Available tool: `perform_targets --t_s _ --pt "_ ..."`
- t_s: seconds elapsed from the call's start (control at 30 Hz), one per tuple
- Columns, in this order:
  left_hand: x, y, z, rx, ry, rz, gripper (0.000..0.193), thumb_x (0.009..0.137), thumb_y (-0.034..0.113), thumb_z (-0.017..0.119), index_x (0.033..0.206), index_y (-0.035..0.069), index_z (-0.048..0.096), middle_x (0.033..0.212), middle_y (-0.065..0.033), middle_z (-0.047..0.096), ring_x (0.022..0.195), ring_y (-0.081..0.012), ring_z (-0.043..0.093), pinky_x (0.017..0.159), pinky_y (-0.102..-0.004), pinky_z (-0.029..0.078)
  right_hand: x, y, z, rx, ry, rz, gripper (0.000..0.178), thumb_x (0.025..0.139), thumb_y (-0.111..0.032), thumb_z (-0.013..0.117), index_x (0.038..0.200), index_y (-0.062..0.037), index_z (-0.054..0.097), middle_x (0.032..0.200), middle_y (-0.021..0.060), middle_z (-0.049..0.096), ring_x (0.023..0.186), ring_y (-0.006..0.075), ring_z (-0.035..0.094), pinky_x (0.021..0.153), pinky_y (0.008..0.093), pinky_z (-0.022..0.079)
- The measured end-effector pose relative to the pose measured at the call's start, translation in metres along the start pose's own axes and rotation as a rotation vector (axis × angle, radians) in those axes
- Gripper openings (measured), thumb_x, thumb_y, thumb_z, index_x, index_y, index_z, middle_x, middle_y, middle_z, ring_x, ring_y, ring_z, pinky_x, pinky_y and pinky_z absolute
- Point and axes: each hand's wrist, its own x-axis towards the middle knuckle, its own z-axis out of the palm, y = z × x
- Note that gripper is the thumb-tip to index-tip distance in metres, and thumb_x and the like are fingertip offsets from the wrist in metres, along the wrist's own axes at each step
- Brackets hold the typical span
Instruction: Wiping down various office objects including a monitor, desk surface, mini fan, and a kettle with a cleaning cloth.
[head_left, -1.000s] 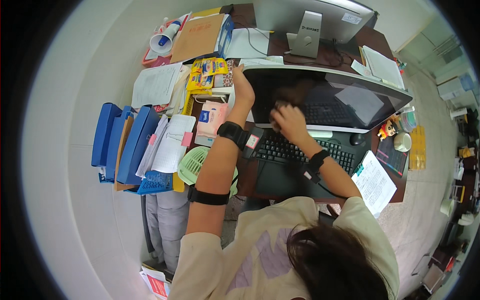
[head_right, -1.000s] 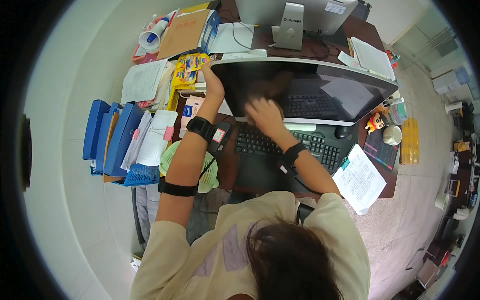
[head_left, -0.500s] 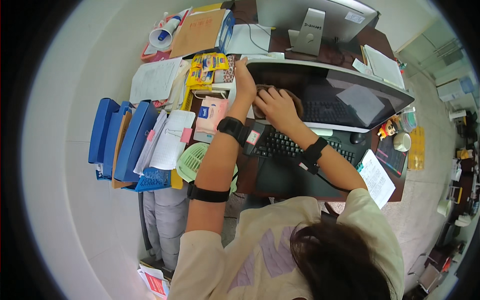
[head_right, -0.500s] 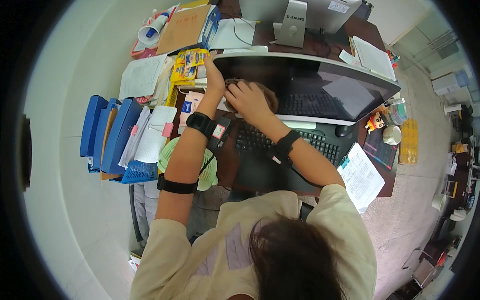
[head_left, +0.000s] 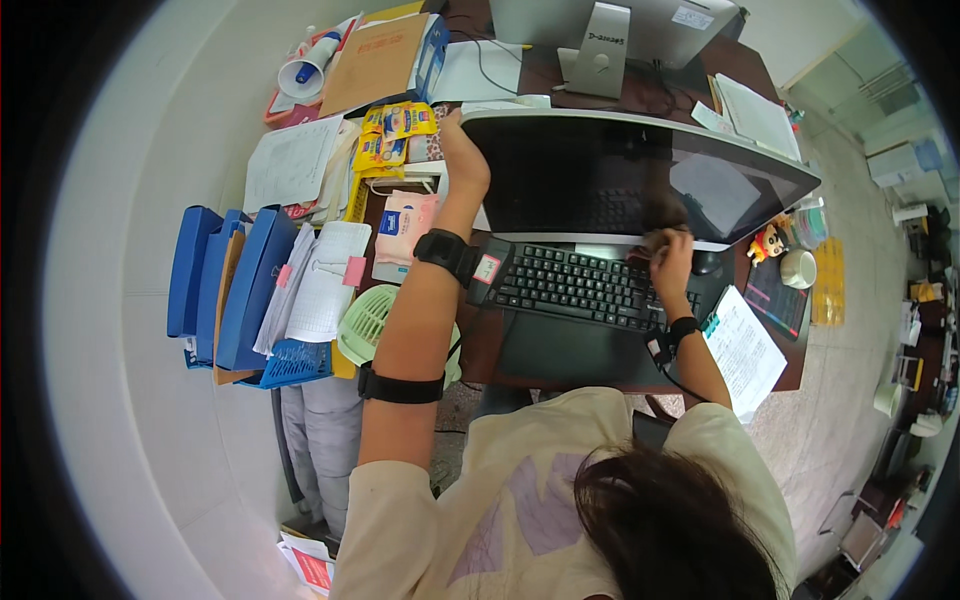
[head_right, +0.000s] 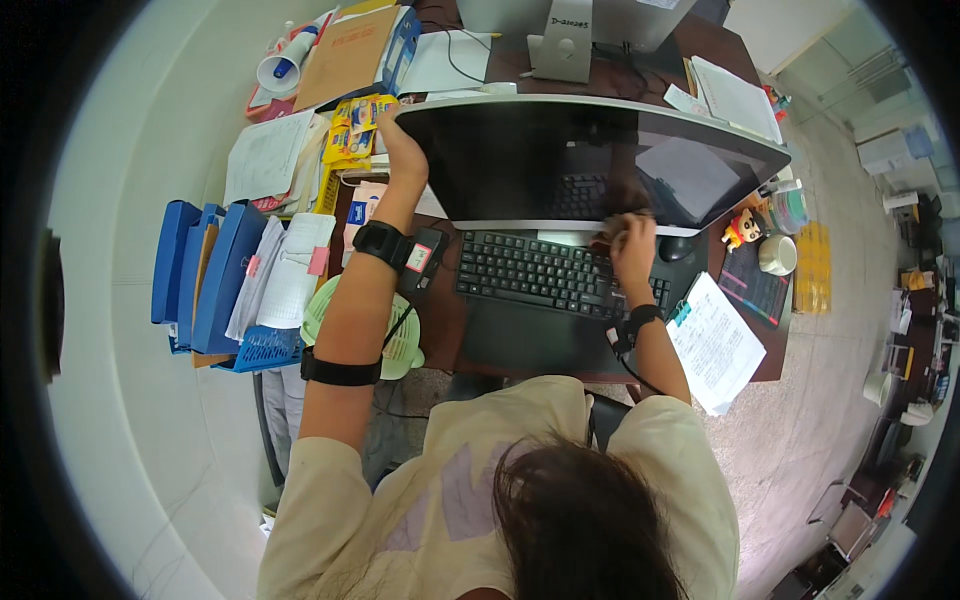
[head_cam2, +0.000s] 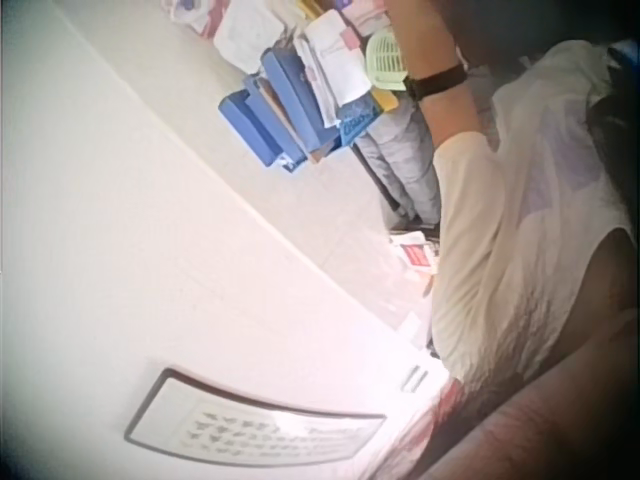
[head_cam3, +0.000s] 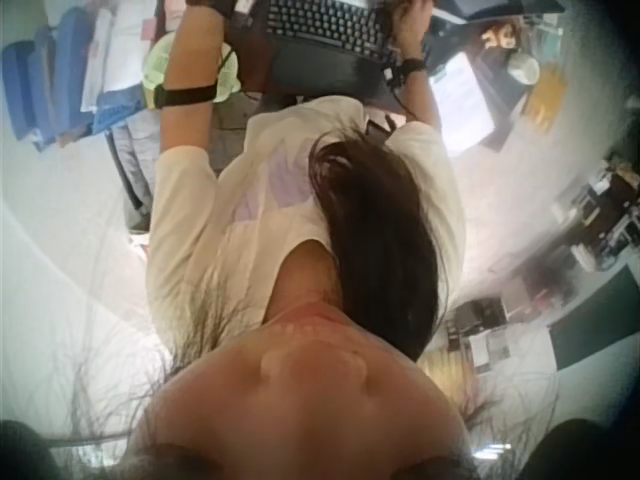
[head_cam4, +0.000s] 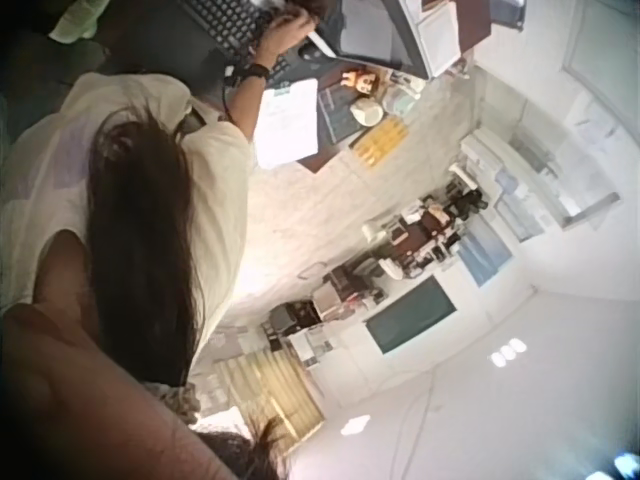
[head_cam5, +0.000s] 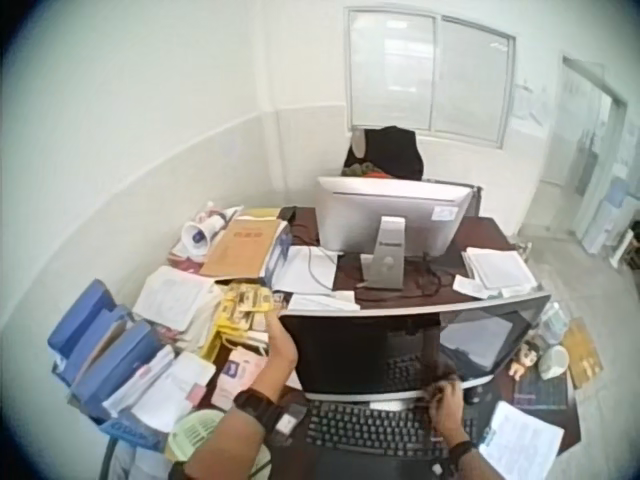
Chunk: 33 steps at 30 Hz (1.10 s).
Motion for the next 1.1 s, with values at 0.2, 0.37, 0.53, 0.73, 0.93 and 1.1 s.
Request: perform_targets --t_s 0.2,0.37,0.53,0.73,0.93,1.1 --pt "0.012 -0.012 0.008 -0.107 -0.059 0.045 0.028 0.088 0.006 0.034 0.113 -0.004 0.043 0.110 -0.0212 0.049 0.107 -0.0293 0.045 0.095 -0.0342 0.032 -0.003 0.027 0.021 0.230 0.535 0.663 0.020 0.076 -0.002 0.053 0.095 0.0026 0.047 0.083 0.0121 0.044 0.074 0.0229 0.044 0.074 0.0306 0.038" --pt "0.020 -0.001 0.010 -0.002 -0.008 0.034 0.027 0.088 0.006 0.035 0.112 -0.003 0.043 0.110 -0.0190 0.048 0.105 -0.0277 0.045 0.093 -0.0336 0.033 -0.014 0.021 -0.001 0.256 0.444 0.622 0.022 0.073 -0.002 0.055 0.093 0.0019 0.047 0.076 0.0091 0.041 0.070 0.0224 0.041 0.070 0.0297 0.037" --pt "0.031 0.001 0.000 -0.098 -0.009 -0.040 0.027 0.091 0.014 0.035 0.111 0.000 0.044 0.109 -0.0161 0.049 0.103 -0.0238 0.045 0.093 -0.0317 0.033 -0.048 0.029 -0.035 0.183 0.346 0.519 0.026 0.069 -0.001 0.059 0.093 0.0010 0.051 0.078 0.0109 0.047 0.071 0.0245 0.045 0.070 0.0308 0.040" --pt "0.013 0.051 0.014 -0.234 0.146 -0.132 0.033 0.091 0.026 0.038 0.104 -0.003 0.048 0.105 -0.0113 0.052 0.099 -0.0186 0.046 0.091 -0.0279 0.033 -0.105 0.048 -0.083 0.121 0.203 0.631 0.018 0.072 -0.006 0.059 0.088 0.0022 0.057 0.081 0.0136 0.057 0.075 0.0231 0.054 0.072 0.0319 0.043" --pt "-0.096 -0.027 -0.038 0.676 0.031 -0.366 0.034 0.085 0.025 0.044 0.089 -0.006 0.056 0.102 -0.0234 0.056 0.092 -0.0356 0.053 0.082 -0.0396 0.039 -0.136 0.046 -0.109 0.119 0.097 0.800 0.023 0.074 -0.005 0.058 0.096 -0.0005 0.057 0.085 0.0124 0.060 0.077 0.0204 0.057 0.071 0.0297 0.044" --pt "-0.180 -0.054 -0.055 0.808 -0.292 -0.688 0.056 0.078 0.045 0.053 0.093 -0.009 0.056 0.096 -0.0254 0.058 0.090 -0.0386 0.056 0.078 -0.0407 0.043 -0.162 0.045 -0.103 0.066 0.022 0.756 0.045 0.062 0.002 0.063 0.106 -0.0036 0.054 0.103 0.0130 0.053 0.091 0.0245 0.053 0.077 0.0275 0.042"
